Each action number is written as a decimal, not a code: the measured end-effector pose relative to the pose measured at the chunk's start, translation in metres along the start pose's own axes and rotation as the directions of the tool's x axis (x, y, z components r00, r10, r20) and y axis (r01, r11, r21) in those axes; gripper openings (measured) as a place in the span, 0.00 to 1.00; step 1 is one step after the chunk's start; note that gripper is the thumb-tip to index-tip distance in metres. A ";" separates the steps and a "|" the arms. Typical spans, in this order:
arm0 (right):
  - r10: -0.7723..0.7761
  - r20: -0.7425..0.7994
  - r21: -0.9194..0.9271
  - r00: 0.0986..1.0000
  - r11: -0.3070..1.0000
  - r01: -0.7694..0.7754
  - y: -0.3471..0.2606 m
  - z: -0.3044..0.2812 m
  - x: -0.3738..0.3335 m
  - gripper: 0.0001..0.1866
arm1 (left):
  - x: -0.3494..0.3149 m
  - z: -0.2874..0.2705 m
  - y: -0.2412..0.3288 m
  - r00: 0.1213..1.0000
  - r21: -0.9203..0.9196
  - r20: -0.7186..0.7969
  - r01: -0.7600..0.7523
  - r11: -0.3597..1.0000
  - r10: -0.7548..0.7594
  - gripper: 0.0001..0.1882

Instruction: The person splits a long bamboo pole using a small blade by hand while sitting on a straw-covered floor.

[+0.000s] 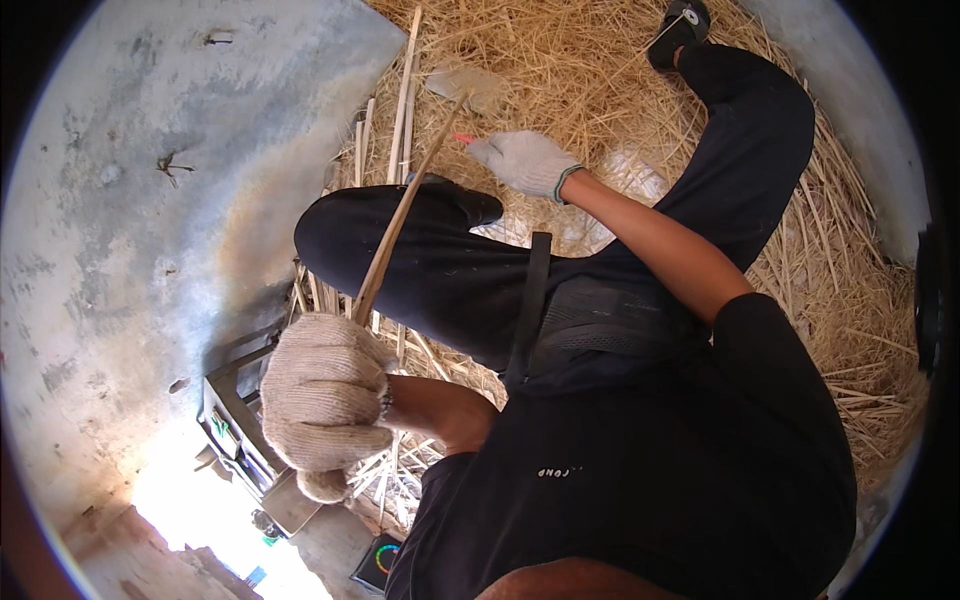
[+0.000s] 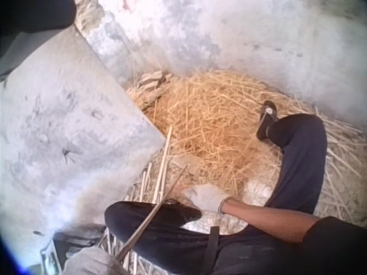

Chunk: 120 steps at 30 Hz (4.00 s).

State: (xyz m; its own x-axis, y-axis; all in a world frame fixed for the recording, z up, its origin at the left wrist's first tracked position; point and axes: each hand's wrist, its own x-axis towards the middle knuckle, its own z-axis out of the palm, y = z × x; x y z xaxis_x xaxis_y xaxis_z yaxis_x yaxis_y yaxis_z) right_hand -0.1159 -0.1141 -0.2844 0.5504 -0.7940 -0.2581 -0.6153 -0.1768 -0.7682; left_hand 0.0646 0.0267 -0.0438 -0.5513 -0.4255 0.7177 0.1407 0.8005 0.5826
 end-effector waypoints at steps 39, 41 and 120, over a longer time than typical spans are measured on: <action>-0.035 0.041 -0.366 0.999 0.929 0.048 -0.002 -0.016 -0.037 0.22 | 0.027 0.023 -0.023 0.974 0.020 0.179 -0.148 0.989 0.142 0.14; -0.055 -0.037 -0.125 0.998 0.991 0.050 -0.023 -0.019 -0.052 0.29 | 0.021 0.032 -0.003 0.997 0.058 -0.040 0.061 0.996 -0.059 0.14; -0.136 -0.064 0.180 0.989 0.973 0.145 -0.066 -0.008 -0.090 0.29 | 0.034 0.081 -0.027 0.276 0.454 -0.872 0.149 0.878 0.404 0.31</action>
State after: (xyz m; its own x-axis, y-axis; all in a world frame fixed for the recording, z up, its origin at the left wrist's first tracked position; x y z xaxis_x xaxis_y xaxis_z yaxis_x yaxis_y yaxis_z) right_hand -0.1293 -0.0355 -0.2060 0.5914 -0.7983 -0.1134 -0.4168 -0.1823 -0.8905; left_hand -0.0247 0.0243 -0.0662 0.6217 -0.1623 0.7663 -0.3320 0.8315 0.4455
